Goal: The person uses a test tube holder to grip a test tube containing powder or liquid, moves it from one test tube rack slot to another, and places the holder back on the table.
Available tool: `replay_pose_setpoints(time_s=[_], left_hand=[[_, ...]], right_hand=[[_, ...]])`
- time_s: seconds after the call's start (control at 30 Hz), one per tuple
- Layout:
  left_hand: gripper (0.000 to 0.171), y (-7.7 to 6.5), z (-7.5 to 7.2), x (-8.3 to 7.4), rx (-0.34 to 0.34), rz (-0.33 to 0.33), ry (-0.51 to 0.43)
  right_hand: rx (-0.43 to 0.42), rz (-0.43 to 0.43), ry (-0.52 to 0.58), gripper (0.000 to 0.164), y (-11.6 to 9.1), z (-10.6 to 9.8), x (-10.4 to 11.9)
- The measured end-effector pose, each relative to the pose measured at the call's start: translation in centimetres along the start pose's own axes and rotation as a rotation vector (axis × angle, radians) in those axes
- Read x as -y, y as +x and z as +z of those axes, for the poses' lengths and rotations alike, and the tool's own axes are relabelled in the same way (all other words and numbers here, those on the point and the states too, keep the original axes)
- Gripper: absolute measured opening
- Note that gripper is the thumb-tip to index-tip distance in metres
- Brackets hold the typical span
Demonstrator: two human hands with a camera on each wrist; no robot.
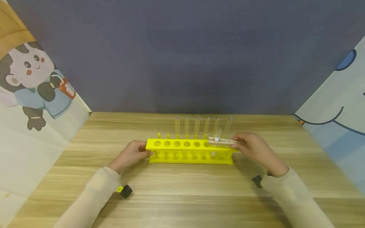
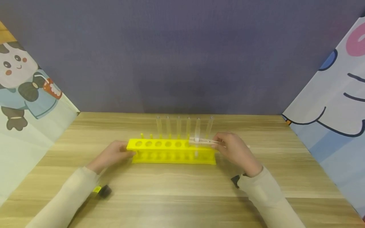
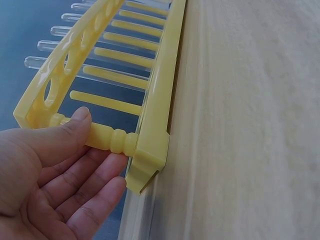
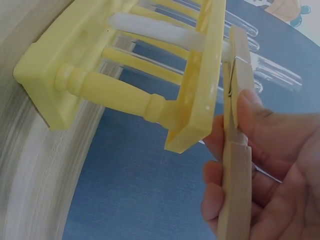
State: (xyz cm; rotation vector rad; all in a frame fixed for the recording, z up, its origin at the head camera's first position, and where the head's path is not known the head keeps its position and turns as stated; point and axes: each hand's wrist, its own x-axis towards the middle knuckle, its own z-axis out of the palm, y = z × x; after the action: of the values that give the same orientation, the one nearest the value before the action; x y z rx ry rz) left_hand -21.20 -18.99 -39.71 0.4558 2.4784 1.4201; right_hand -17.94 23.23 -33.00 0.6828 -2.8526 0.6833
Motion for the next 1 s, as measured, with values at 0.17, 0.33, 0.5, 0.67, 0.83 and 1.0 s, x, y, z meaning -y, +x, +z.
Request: replay_pose_setpoints(time_s=[0.17, 0.33, 0.5, 0.67, 0.83, 1.0], left_hand=[[0.025, 0.04, 0.02, -0.01, -0.002, -0.005, 0.002], [0.024, 0.04, -0.01, -0.04, -0.005, -0.003, 0.015], [0.024, 0.03, -0.04, -0.03, -0.007, -0.008, 0.019], [0.023, 0.07, -0.06, 0.10, -0.007, -0.011, 0.027], [0.023, 0.01, -0.10, 0.05, -0.008, -0.005, 0.036], [0.023, 0.00, -0.11, -0.01, -0.008, -0.011, 0.045]], right_hand=[[-0.029, -0.016, 0.027, 0.007, -0.19, 0.08, 0.04], [-0.090, -0.082, 0.031, 0.009, -0.30, 0.47, -0.09], [-0.111, -0.106, 0.014, 0.010, -0.30, 0.67, -0.17], [-0.110, -0.104, 0.009, 0.010, -0.26, 0.67, -0.20], [-0.114, -0.108, 0.015, 0.009, -0.27, 0.66, -0.22], [-0.120, -0.114, 0.036, 0.009, -0.29, 0.71, -0.28]])
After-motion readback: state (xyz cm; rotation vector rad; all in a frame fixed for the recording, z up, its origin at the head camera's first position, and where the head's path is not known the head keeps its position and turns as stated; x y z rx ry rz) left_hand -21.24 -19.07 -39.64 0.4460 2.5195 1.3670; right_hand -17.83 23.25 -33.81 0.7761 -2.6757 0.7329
